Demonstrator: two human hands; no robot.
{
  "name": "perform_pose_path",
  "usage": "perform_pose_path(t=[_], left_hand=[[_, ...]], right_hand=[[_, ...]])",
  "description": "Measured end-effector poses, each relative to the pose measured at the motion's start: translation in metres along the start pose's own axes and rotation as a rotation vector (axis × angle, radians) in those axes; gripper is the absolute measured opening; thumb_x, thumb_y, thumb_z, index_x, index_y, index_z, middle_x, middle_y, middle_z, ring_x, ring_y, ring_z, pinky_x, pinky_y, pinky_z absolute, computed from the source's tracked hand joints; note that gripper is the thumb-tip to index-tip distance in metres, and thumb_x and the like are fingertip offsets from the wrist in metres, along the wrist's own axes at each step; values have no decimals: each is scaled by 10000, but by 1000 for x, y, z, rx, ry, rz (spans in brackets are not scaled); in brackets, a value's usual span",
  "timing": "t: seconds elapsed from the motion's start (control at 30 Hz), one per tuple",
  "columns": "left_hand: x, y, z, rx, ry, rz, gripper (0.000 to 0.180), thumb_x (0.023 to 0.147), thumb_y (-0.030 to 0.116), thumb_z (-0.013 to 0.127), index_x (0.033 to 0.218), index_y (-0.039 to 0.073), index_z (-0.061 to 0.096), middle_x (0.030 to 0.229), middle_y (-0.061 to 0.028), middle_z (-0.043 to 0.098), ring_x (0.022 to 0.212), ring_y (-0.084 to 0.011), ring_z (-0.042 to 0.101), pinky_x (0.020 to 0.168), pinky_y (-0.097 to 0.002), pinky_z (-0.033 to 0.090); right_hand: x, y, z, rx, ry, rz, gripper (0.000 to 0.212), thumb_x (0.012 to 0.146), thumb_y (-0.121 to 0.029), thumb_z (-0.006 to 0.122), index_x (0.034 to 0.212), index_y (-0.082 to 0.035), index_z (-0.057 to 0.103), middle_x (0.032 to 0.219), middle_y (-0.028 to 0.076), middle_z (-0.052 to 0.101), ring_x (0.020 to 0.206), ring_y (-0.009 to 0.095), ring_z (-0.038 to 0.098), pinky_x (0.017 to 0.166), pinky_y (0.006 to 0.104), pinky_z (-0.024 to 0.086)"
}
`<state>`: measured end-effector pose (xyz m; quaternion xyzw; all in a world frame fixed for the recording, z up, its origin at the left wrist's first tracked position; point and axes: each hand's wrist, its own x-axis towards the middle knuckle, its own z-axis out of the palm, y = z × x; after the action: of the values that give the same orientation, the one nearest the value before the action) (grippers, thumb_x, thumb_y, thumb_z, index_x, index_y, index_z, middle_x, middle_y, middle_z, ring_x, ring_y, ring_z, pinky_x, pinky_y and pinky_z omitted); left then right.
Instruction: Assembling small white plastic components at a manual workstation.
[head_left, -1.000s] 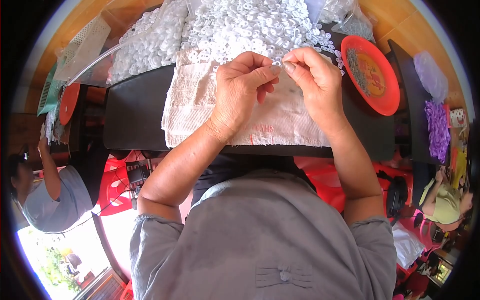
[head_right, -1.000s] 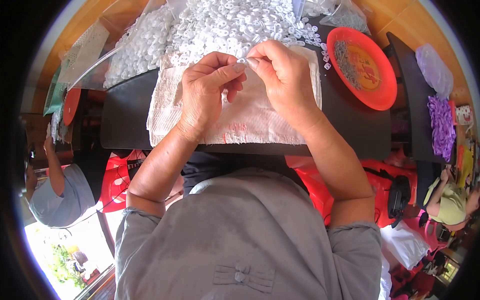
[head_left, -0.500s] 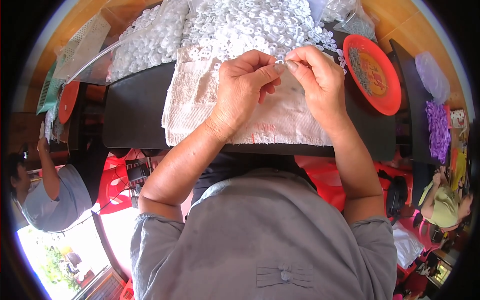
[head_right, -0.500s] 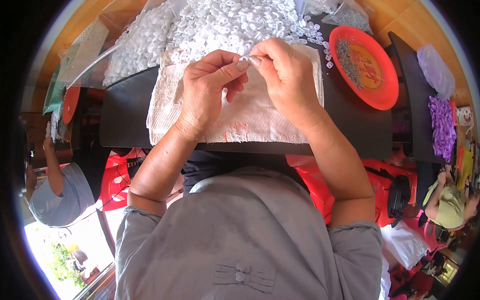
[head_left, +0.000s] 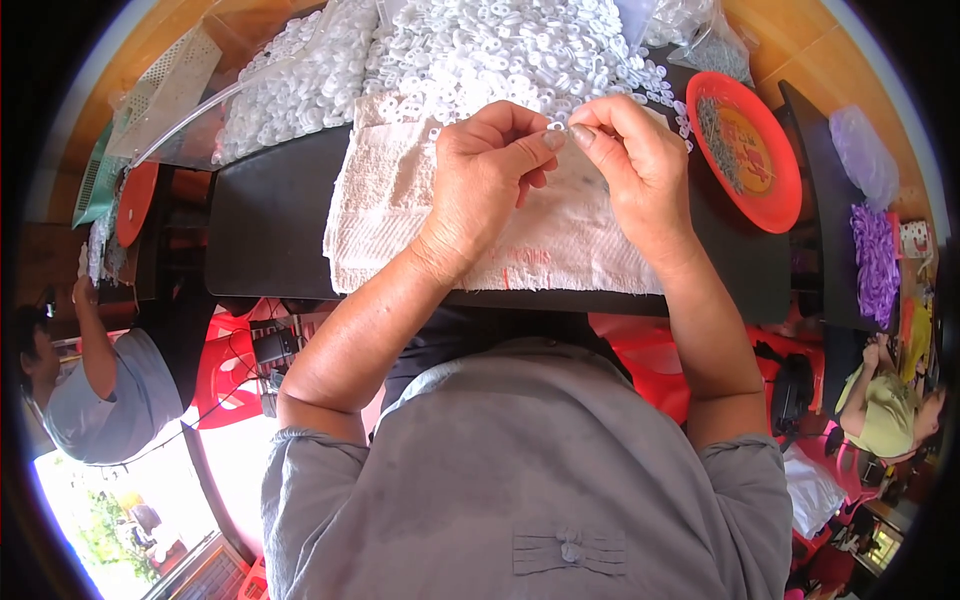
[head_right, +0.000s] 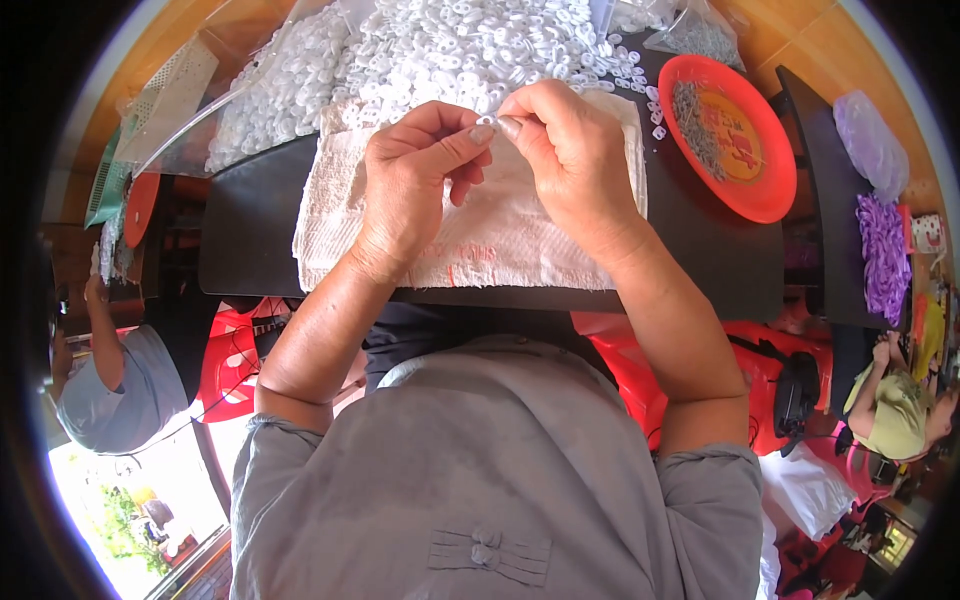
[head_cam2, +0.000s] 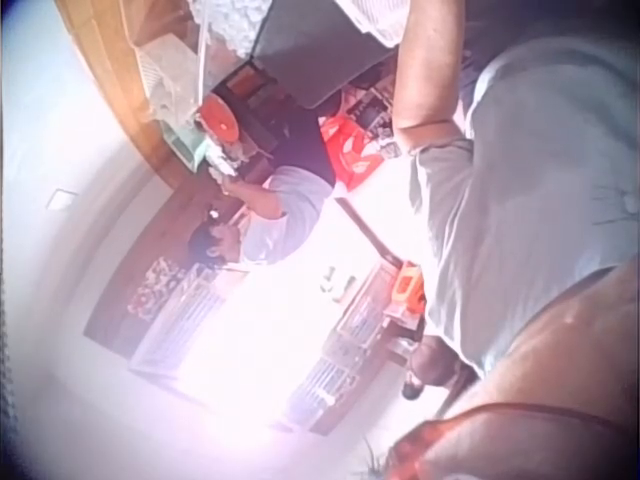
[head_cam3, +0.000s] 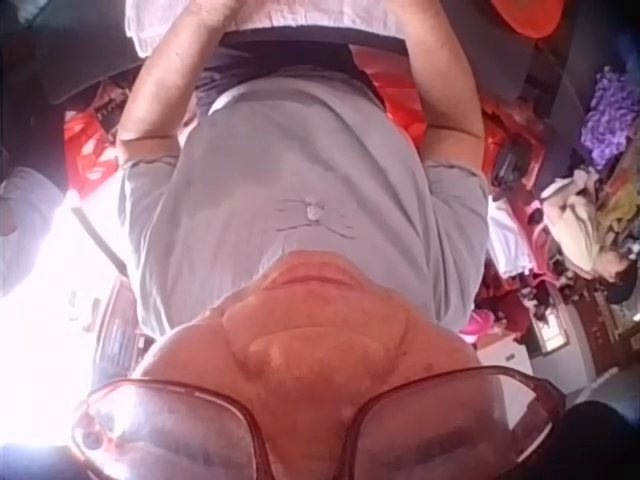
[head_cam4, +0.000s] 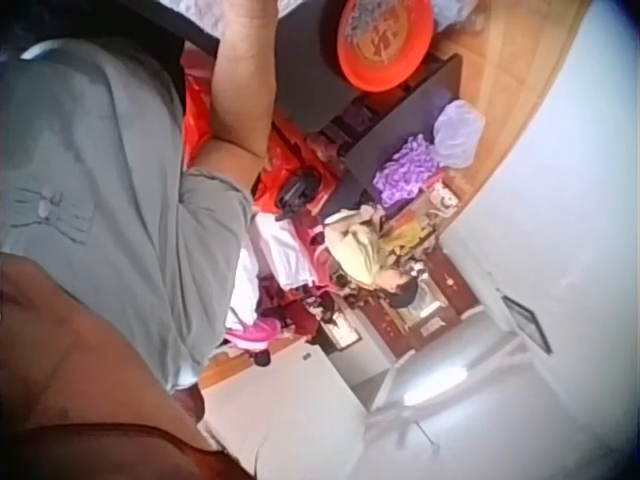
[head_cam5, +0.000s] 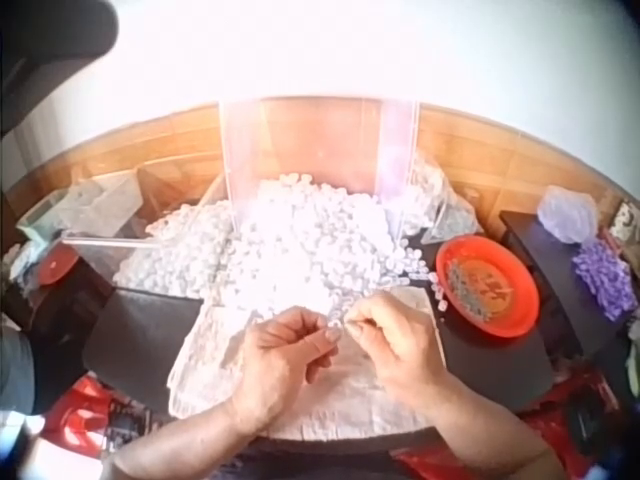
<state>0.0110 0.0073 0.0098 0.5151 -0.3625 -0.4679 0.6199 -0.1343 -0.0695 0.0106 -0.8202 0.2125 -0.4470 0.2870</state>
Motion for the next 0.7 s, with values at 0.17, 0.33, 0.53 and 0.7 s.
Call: perform_pose_path(t=[0.17, 0.33, 0.53, 0.7], left_hand=[[0, -1, 1, 10, 5, 21, 100, 881, 87, 666, 894, -7, 635, 706, -40, 621, 576, -76, 532, 487, -199, 389], [-1, -5, 3, -45, 3, 39, 83, 879, 73, 665, 878, -1, 628, 698, -34, 615, 560, -68, 518, 470, -191, 375], [1, -10, 0, -71, 6, 79, 85, 877, 78, 669, 864, 4, 628, 682, -29, 603, 546, -65, 510, 468, -189, 373], [1, -4, 0, -38, -31, -6, 101, 885, 98, 665, 871, 2, 638, 690, -36, 612, 563, -73, 526, 477, -200, 387]], right_hand=[[0, 0, 0, -25, 1, -17, 29, 877, 8, 611, 895, 17, 589, 779, 37, 600, 705, 101, 547, 646, 233, 445], [-2, 2, 5, -15, 6, -41, 19, 877, 9, 606, 888, 9, 589, 737, 21, 585, 644, 79, 517, 584, 217, 417], [-5, 2, 11, 103, -18, 93, 23, 890, -30, 608, 882, -9, 605, 696, -18, 558, 601, 43, 477, 522, 203, 385], [-3, 6, 4, 151, -5, 162, 43, 893, -59, 618, 889, -16, 620, 698, -26, 554, 608, 39, 473, 525, 197, 383]])
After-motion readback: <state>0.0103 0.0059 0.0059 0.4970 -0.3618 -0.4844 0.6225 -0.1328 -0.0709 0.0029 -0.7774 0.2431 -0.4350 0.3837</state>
